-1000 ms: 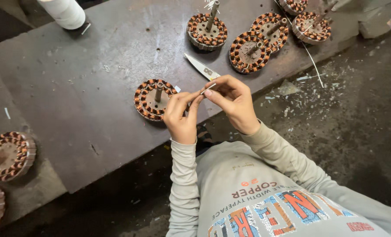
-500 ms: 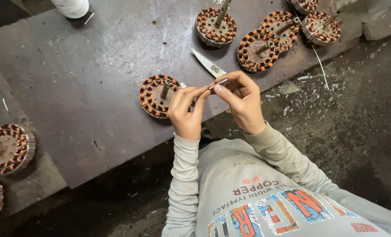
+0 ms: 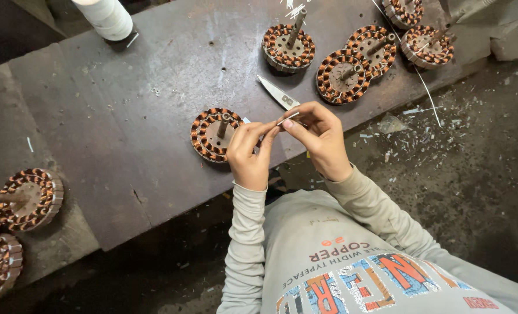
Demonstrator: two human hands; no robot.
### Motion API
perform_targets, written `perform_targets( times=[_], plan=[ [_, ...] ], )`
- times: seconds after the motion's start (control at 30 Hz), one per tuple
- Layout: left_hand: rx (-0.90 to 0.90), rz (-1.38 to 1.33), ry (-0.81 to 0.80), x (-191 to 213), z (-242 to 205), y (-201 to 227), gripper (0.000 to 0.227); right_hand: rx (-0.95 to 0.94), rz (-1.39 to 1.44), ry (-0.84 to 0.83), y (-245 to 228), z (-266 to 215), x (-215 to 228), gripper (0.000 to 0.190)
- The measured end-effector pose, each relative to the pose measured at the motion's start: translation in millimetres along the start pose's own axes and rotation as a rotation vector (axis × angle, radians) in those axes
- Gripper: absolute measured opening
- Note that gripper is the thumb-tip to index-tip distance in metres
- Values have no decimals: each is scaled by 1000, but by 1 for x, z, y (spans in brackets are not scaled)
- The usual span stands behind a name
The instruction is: The person inserts white plastic spacers into the slots of a copper-wound stator, then uses shears to cut a white tie and wraps it around the stator to secure the windings. The person also uses a blue pen to mark the stator.
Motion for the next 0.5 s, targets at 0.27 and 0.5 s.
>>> perform_targets(
  times=[0.27, 0.5],
  plan=[
    [40, 15, 20, 0, -2, -3, 17, 4, -108, -95, -3, 1, -3, 17],
    [23, 132, -56, 6, -7, -6, 19, -117, -25, -68, -2, 3, 0, 18]
  ],
)
Point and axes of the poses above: each hand's wrist, its own z-axis towards the middle knuckle, its own x-axis out of the back of the hand, y = z × x, the point moved 4 cm from there along z, towards the middle knuckle, and after that the axes turned 9 degrees about x, right-handed, at the moved point
